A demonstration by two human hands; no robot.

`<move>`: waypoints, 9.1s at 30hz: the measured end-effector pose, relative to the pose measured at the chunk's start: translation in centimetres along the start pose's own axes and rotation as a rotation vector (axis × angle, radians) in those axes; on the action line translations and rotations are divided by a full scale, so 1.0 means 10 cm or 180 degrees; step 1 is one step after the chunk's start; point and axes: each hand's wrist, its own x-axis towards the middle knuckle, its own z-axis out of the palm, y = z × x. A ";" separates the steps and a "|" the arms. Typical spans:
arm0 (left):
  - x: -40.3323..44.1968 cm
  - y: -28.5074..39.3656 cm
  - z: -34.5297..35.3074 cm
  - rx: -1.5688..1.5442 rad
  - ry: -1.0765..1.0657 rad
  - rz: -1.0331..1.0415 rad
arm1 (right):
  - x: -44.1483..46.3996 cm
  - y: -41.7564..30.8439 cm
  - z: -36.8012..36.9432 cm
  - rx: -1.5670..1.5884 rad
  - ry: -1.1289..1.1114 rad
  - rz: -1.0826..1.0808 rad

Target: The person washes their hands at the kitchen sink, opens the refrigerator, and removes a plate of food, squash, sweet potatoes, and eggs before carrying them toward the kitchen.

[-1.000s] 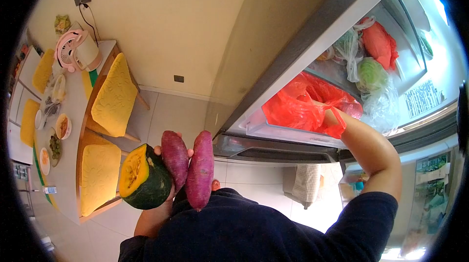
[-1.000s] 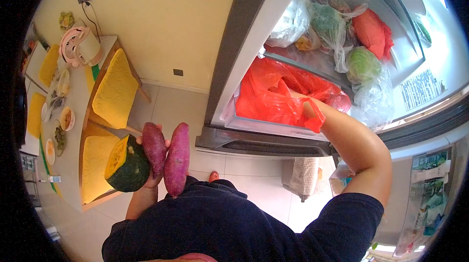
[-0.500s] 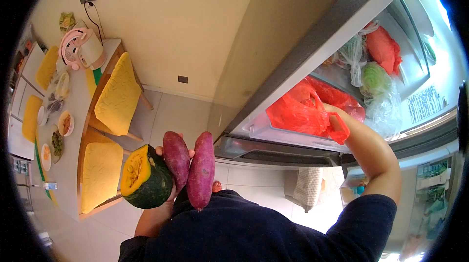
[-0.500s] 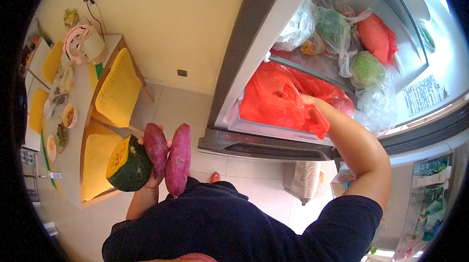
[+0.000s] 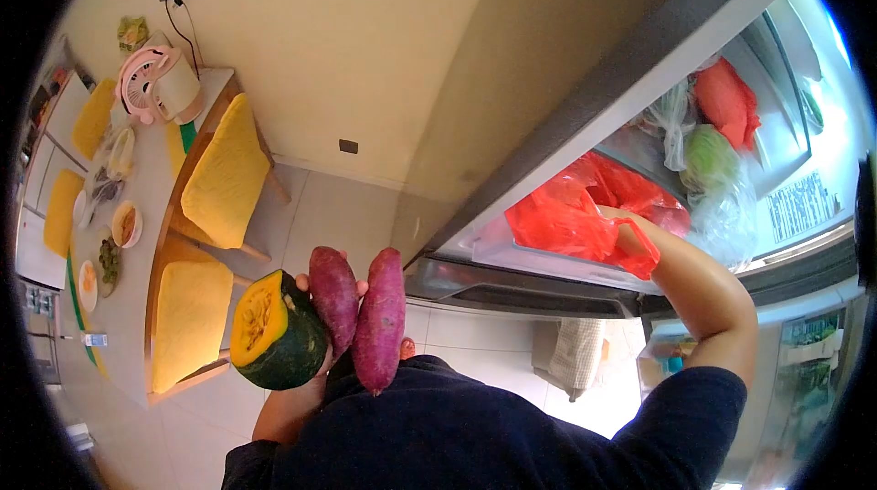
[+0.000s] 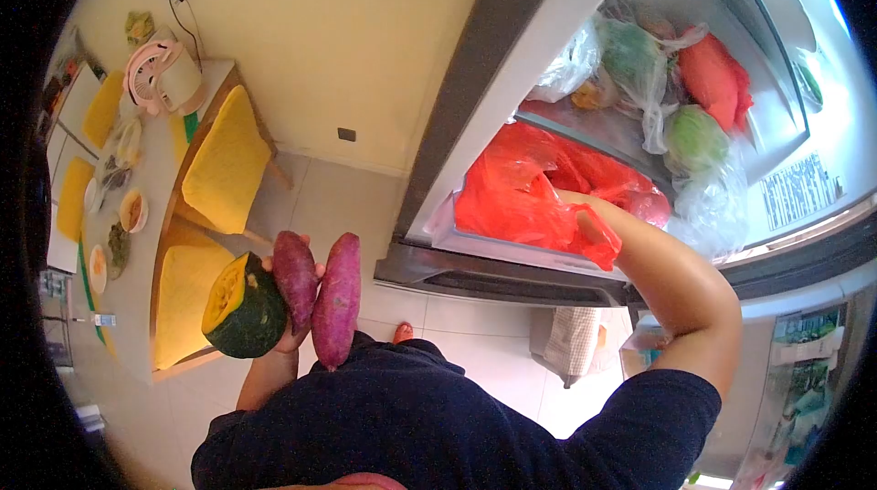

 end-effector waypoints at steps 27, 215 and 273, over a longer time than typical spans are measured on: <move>-0.12 -0.08 -0.12 -0.0073 -0.0423 0.0251 | -0.70 0.31 -0.29 -0.0125 0.0844 0.0483; -8.49 1.60 2.27 0.1335 -0.0283 0.3302 | -0.56 -4.85 6.19 0.5211 -0.1069 0.0232; -19.09 11.09 4.15 0.1689 0.0389 0.7132 | 2.26 -21.64 13.30 0.2539 -0.4735 -0.0460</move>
